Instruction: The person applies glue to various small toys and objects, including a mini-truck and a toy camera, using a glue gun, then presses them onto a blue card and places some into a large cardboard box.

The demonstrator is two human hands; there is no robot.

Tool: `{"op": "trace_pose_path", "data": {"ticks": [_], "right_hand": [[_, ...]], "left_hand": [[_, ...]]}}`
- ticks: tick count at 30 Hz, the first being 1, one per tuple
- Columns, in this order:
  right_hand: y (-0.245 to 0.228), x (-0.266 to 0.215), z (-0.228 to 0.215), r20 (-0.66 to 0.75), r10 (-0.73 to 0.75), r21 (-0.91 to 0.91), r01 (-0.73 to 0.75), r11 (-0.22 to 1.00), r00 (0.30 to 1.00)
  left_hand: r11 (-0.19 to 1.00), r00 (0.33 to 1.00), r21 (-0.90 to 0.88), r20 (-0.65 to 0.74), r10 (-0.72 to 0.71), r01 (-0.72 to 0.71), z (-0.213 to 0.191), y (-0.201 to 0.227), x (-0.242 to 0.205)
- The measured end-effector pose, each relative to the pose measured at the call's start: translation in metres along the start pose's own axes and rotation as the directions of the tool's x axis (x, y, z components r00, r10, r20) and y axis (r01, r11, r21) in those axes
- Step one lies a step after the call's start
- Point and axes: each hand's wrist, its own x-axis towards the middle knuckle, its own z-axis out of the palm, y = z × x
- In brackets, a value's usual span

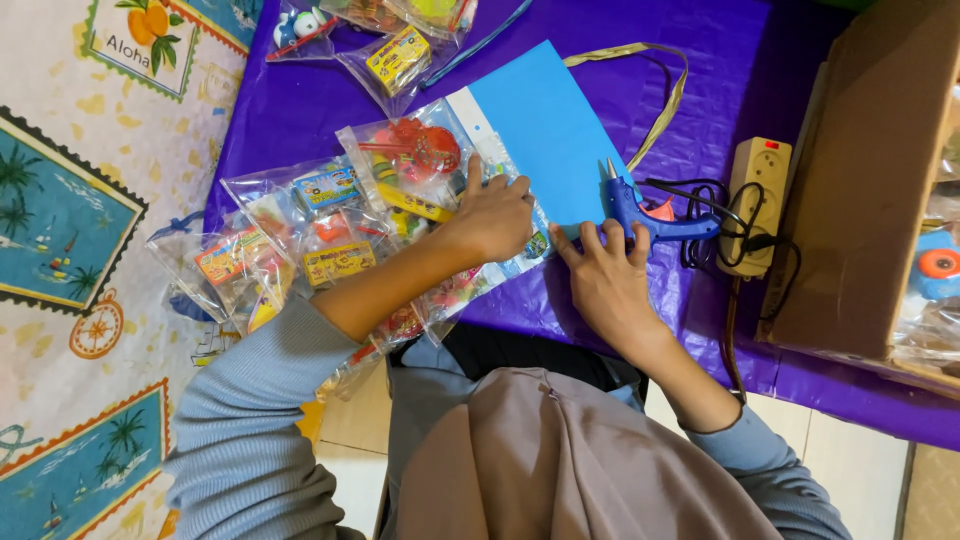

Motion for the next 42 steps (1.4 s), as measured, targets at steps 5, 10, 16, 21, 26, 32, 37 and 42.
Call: {"op": "trace_pose_path", "data": {"ticks": [5,10,16,21,26,32,37,42], "right_hand": [[0.000,-0.003,-0.005,0.013,-0.007,-0.016,0.008,1.000,1.000],[0.003,-0.009,-0.005,0.061,-0.003,0.002,0.003,1.000,0.998],[0.017,-0.004,-0.020,0.182,0.027,0.139,-0.053,0.989,0.983],[0.024,0.004,-0.014,-0.064,0.137,0.270,-0.115,0.956,0.989],[0.022,0.013,-0.017,-0.104,0.137,0.308,-0.099,0.946,0.985],[0.015,0.014,-0.011,-0.083,0.125,0.339,-0.090,0.936,0.989],[0.006,0.012,-0.017,-0.033,0.085,0.349,-0.068,0.935,0.996],[-0.002,0.012,-0.023,0.041,0.003,0.254,-0.014,0.967,0.999]], "left_hand": [[1.000,1.000,-0.015,-0.019,0.017,-0.017,0.006,-0.004,0.001],[0.999,0.998,-0.041,-0.052,0.024,-0.027,0.010,-0.007,-0.001],[0.991,0.997,-0.112,-0.052,0.065,-0.070,0.015,-0.021,0.002],[0.946,0.997,-0.319,0.022,0.073,-0.063,-0.001,-0.035,0.003],[0.849,0.997,-0.523,-0.076,0.035,-0.069,-0.021,-0.039,-0.004],[0.951,0.975,-0.309,-0.216,-0.053,-0.017,0.000,-0.023,-0.004],[0.979,0.712,0.204,-0.689,0.138,0.008,0.040,0.048,-0.070],[0.996,0.881,0.075,-0.466,0.078,-0.049,0.108,0.092,-0.087]]}}
